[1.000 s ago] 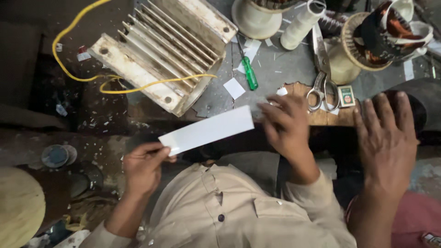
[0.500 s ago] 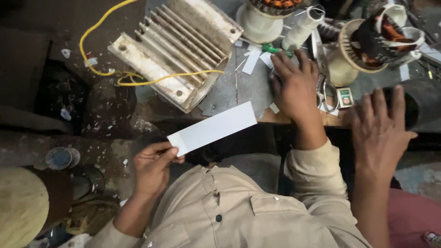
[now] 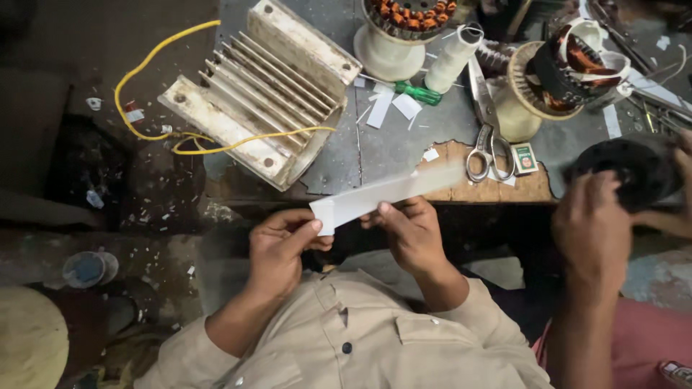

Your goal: The person cuts small rectangular pieces of white insulating material using scissors and inserts them into the slots of a motor stator core. They repeat this process multiple times, handling the stator and cutting additional pieces as needed.

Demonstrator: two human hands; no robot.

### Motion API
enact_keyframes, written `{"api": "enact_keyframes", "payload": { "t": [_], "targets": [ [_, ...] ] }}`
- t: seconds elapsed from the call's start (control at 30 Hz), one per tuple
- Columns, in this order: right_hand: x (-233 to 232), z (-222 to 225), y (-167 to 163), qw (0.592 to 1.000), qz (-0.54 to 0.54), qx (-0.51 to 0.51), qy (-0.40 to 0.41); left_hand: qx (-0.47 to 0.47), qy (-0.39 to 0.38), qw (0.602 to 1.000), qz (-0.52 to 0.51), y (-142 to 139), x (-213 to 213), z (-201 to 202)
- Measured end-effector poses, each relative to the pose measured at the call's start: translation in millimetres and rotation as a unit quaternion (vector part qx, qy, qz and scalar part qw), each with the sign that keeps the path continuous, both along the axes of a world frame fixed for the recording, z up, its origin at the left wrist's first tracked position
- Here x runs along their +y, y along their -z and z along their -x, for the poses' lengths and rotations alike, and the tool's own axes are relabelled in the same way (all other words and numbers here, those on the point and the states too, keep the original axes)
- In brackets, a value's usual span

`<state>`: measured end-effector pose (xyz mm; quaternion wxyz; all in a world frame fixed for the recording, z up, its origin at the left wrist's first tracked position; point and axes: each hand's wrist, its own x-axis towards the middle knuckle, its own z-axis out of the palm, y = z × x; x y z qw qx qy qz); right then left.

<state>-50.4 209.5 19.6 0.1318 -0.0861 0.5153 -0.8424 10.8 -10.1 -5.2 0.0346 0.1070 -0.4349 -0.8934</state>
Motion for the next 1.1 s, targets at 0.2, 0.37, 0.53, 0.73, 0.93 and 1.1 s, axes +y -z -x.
{"api": "enact_keyframes", "payload": {
  "t": [0.2, 0.37, 0.53, 0.73, 0.93, 1.1],
  "targets": [
    [0, 19, -6, 0.995, 0.009, -0.035, 0.093, -0.064, -0.016, 0.998, -0.008, -12, -14, -1],
    [-2, 18, -4, 0.995, 0.025, 0.002, 0.100, 0.039, 0.017, 0.999, 0.014, -8, -17, -6],
    [2, 15, -4, 0.994, 0.012, -0.002, 0.105, 0.106, 0.048, 0.990, 0.081, -12, -13, 2],
    [0, 8, 0, 0.993, 0.016, -0.002, 0.116, 0.016, 0.068, 0.997, 0.020, -25, -1, 8],
    [-2, 8, 2, 0.992, 0.016, 0.007, 0.127, -0.034, 0.033, 0.999, 0.009, -16, 10, 12],
    [-7, 5, 3, 0.993, 0.024, 0.011, 0.117, -0.018, -0.037, 0.999, -0.027, -8, 20, 15]
  ]
}}
